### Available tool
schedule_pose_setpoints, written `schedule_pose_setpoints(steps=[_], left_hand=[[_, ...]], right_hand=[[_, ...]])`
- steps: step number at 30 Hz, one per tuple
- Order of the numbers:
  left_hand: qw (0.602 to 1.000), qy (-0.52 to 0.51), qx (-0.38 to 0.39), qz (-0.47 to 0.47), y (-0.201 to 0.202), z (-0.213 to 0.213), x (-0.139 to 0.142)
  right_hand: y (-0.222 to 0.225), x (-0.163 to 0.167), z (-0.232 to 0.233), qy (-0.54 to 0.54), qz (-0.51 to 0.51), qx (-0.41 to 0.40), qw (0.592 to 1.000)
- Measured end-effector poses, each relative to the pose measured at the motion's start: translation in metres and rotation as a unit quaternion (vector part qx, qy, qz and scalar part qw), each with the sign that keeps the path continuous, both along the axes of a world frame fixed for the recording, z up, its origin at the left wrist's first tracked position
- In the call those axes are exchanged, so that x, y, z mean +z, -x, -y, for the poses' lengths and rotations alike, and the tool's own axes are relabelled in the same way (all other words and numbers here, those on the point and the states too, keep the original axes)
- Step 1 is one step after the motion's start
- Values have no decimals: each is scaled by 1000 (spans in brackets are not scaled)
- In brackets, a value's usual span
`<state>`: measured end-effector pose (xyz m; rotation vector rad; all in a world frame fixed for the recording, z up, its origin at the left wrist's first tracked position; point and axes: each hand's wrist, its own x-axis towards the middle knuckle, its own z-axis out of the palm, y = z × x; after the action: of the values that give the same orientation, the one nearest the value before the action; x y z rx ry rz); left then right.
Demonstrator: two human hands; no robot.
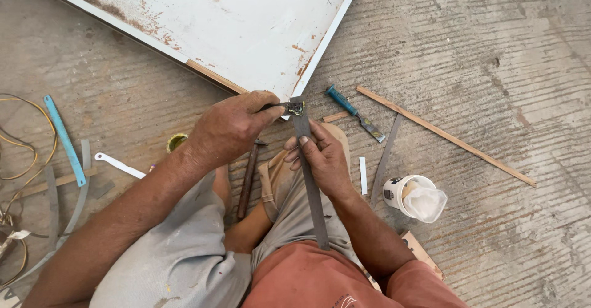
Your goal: The person sits on the workshop floor and uses a small stick to scoop yellow paste from a tin and spread it along the edge of a flat metal file. They then hold the file against the edge of a white wooden frame and rub it along the edge, and finally set the file inside the frame.
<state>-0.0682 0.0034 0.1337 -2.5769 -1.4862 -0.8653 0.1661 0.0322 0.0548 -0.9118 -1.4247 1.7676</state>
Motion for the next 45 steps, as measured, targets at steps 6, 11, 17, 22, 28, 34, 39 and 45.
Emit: schedule_pose_setpoints(steps=[6, 11, 17, 22, 28, 34, 39, 45], left_hand=[[998, -21, 21, -64, -1, -4, -1], [984, -106, 89, -116, 7, -6, 5], [997, -80, 10, -11, 2, -1, 4], [994, -86, 19, -67, -6, -3, 5], [987, -128, 75, -65, -3, -5, 6], [996, -81, 18, -23, -1, -2, -2], [993, -93, 63, -38, 2, -1, -3], [995, -90, 14, -38, -1, -4, -3]], right_hand=[[-4, -2, 4, -10, -6, 2, 1000], [-6, -5, 2, -6, -12, 4, 1000], [-5, -5, 2, -9, -8, 9, 1000], [-5, -4, 7, -7, -13, 11, 1000], [-6, -6, 4, -6, -24, 8, 1000], [-8, -11, 1, 15, -44, 9, 999], [-11, -17, 1, 32, -56, 0, 998], [-9, -18, -1, 23, -57, 12, 998]])
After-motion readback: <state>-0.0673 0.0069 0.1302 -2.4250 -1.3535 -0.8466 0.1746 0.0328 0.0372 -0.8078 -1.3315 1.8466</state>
